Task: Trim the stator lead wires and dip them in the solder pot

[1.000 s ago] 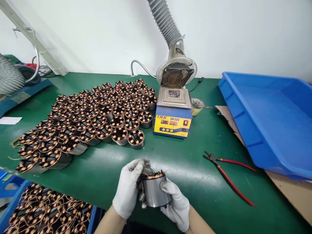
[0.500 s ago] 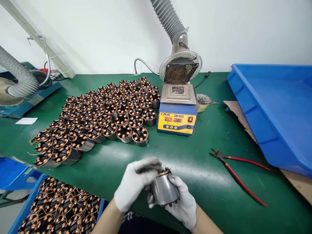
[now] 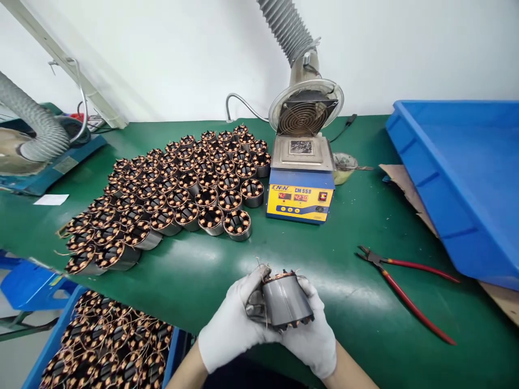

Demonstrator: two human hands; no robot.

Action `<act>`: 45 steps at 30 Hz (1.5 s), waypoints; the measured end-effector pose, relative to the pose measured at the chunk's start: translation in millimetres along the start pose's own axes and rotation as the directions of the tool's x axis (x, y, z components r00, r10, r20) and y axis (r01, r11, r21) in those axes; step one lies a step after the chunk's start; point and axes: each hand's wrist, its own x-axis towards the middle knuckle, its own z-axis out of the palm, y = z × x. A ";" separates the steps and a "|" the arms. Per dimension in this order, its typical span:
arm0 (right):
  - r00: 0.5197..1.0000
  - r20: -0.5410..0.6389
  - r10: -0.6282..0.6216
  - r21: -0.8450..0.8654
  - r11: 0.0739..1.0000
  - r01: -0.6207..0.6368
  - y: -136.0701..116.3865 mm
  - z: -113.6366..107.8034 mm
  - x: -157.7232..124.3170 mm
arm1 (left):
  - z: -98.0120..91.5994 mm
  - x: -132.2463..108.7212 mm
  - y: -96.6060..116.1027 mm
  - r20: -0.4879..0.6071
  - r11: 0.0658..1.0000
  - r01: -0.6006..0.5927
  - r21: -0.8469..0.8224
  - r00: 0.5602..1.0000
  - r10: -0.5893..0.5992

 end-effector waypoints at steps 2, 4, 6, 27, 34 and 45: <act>0.995 0.053 0.082 0.128 0.988 -0.088 0.0 0.6 -0.3 | -3.2 5.0 4.7 -0.027 0.999 0.009 -0.031 1.000 -0.010; 0.974 0.165 0.156 0.229 0.954 -0.192 -0.2 3.0 -0.6 | -8.0 12.4 11.7 -0.132 0.989 0.037 -0.145 0.990 -0.056; 0.952 0.251 0.175 0.228 0.945 -0.233 0.5 5.1 -0.7 | -11.9 21.2 16.8 -0.247 0.955 0.023 -0.297 0.964 -0.100; 0.921 -0.061 -0.386 -0.572 0.770 0.284 20.8 5.7 7.3 | -27.9 17.2 9.6 -0.490 0.892 -0.225 -0.393 0.872 0.004; 0.667 0.172 -0.725 -0.905 0.152 0.398 64.1 -18.0 21.6 | -9.2 16.6 15.2 -0.104 0.963 0.050 -0.265 0.991 -0.080; 0.619 0.271 -0.737 -0.938 -0.058 0.342 52.7 -20.5 16.3 | -31.5 10.4 33.7 -0.369 0.950 0.026 -0.310 0.918 -0.145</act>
